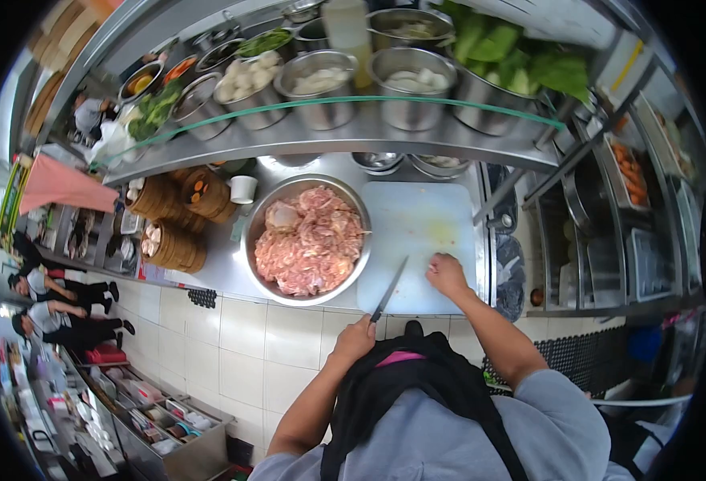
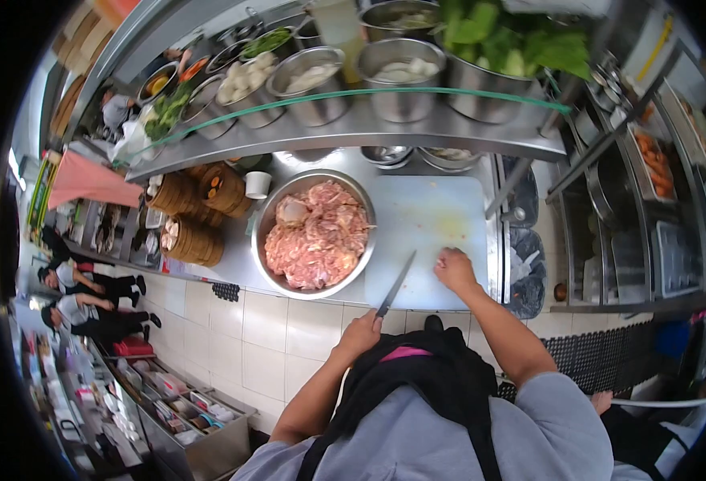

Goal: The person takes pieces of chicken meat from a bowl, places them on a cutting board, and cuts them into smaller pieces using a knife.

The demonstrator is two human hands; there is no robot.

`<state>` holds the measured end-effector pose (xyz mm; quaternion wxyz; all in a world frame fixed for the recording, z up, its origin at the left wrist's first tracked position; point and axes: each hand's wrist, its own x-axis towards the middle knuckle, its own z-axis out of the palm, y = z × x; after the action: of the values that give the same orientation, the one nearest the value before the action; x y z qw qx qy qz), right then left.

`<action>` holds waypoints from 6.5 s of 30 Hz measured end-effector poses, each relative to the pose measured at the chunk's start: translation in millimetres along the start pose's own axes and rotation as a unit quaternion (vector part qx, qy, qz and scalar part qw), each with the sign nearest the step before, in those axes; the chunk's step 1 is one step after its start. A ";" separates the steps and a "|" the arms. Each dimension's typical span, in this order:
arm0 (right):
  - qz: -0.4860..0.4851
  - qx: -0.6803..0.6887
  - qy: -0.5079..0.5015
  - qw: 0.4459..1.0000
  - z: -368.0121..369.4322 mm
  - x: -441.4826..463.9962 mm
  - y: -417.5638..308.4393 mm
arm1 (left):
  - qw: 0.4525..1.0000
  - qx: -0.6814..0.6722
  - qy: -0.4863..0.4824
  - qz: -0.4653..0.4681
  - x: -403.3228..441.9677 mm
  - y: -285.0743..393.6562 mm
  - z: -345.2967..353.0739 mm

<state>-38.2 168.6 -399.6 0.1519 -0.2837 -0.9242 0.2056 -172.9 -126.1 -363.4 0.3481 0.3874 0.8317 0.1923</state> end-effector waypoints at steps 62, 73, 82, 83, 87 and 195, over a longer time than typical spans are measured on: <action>0.165 0.745 -0.038 0.645 -56.2 105.5 -127.4 | 0.975 -0.064 -0.185 0.110 38.6 -38.6 -36.2; 0.347 0.072 0.201 0.913 -4.5 -25.0 -23.7 | 0.976 -0.015 -0.182 0.122 45.1 -38.7 -34.4; 0.061 -0.033 -0.124 0.990 -14.6 50.9 -33.0 | 0.977 0.079 -0.168 0.103 35.6 -31.9 -47.8; 0.060 -0.030 -0.124 0.990 -18.8 52.2 -30.3 | 0.977 0.088 -0.168 0.096 32.1 -33.0 -50.8; 0.209 0.248 -0.138 0.936 -31.4 45.8 -6.4 | 0.979 0.086 -0.171 0.070 15.4 -40.6 -60.7; 0.183 0.105 0.017 0.977 -3.4 62.1 3.5 | 0.970 -0.234 0.034 -0.047 -46.8 2.5 15.2</action>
<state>-84.5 208.7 -388.1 0.1564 -0.4341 -0.8271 0.3209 -139.2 -160.2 -352.2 0.4096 0.2484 0.7922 0.3781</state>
